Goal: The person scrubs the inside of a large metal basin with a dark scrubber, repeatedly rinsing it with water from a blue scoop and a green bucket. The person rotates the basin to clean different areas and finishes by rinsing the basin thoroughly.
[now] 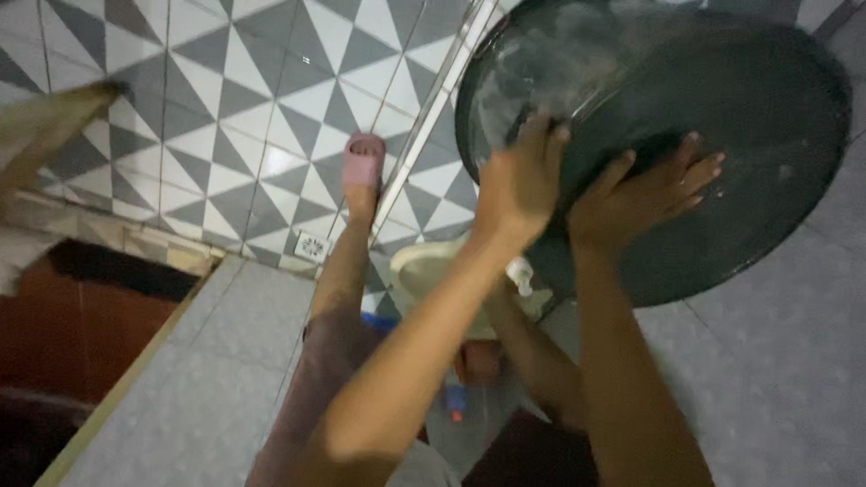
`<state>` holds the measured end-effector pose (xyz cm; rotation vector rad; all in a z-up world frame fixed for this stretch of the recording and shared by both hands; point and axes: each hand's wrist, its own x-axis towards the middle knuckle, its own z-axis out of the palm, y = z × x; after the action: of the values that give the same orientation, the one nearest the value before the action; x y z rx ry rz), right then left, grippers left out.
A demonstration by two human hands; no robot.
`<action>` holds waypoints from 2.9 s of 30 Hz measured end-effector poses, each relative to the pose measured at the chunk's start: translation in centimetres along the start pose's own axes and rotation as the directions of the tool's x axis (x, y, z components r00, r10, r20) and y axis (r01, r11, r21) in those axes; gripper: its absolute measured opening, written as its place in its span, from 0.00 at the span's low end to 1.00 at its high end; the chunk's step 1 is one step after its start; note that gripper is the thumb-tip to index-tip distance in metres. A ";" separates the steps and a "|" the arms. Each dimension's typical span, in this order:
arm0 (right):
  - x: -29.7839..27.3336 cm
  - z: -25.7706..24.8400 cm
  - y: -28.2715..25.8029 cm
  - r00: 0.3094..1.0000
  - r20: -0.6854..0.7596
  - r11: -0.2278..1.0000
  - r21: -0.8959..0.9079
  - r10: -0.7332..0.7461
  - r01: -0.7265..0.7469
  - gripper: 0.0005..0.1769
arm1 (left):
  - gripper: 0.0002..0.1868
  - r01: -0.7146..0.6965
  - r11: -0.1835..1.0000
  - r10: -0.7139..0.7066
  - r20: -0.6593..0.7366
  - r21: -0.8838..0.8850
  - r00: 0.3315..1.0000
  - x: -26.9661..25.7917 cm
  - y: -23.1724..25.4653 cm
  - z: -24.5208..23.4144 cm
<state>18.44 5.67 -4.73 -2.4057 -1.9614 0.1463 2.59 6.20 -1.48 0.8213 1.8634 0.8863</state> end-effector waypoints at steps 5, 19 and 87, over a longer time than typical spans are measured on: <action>-0.5 0.1 1.2 0.998 -0.010 0.997 -0.045 -0.068 0.068 0.40 | 0.21 0.091 0.987 -0.115 0.186 0.131 0.976 3.8 -0.9 0.9; 0.1 0.3 -0.3 1.000 -0.012 0.998 -0.054 -0.016 0.015 0.41 | 0.23 0.029 0.995 -0.040 0.116 0.100 0.992 3.9 -0.2 0.3; 10.7 -1.0 31.6 0.968 0.235 0.972 0.191 0.088 -0.135 0.45 | 0.24 -0.121 0.991 0.119 -0.042 -0.054 0.992 3.3 -1.8 5.3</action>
<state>51.46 9.74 -6.95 -2.4538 -1.7838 0.6203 5.78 9.25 -6.26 0.8945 1.8288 1.0321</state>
